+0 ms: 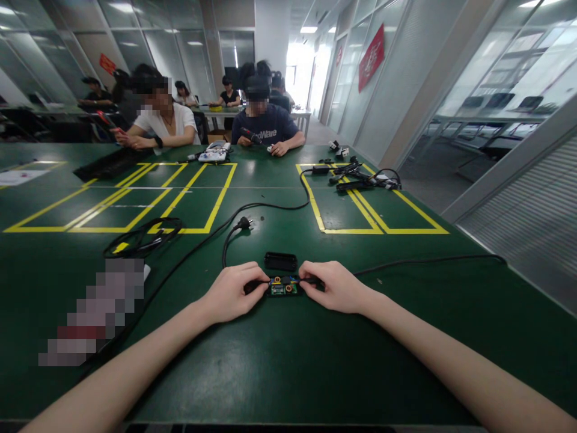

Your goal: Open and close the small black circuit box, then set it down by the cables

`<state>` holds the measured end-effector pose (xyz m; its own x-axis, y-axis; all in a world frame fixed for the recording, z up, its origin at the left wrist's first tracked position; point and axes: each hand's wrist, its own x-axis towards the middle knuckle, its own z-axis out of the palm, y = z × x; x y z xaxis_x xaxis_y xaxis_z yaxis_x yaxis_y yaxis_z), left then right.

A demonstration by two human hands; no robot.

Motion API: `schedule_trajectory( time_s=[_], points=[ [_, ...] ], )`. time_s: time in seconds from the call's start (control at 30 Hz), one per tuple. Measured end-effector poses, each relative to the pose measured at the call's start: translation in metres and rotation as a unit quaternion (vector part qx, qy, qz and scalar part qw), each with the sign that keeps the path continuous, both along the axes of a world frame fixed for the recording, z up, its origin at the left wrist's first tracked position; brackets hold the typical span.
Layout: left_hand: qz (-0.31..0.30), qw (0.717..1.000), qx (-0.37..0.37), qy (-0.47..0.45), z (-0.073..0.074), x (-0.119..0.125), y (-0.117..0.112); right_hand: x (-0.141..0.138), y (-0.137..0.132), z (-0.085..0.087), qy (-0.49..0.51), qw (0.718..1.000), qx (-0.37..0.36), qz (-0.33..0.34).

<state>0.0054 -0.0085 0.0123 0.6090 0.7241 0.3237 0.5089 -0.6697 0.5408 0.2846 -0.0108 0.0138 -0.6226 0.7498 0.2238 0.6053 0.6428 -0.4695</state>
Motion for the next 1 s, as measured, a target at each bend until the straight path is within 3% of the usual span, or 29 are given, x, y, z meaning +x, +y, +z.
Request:
schedule_trajectory(
  time_s=[0.13,0.33,0.77,0.9,1.0],
  points=[
    [-0.001,0.999,0.036,0.013,0.001,-0.001,0.002,0.000,0.001,-0.001,-0.006,1.000,0.022,0.007],
    [-0.029,0.998,0.051,0.030,0.004,-0.002,0.003,0.000,0.002,0.006,-0.012,0.990,0.112,0.083],
    [-0.070,0.990,0.090,0.079,0.011,-0.001,0.001,0.003,0.002,0.014,-0.054,0.978,0.156,0.129],
    [-0.031,0.997,0.063,0.022,0.002,0.000,0.002,0.004,0.005,0.008,0.009,0.989,0.112,0.098],
    [0.076,0.996,0.051,-0.011,-0.007,0.001,0.006,0.001,0.011,-0.004,0.018,0.994,0.103,-0.037]
  ],
)
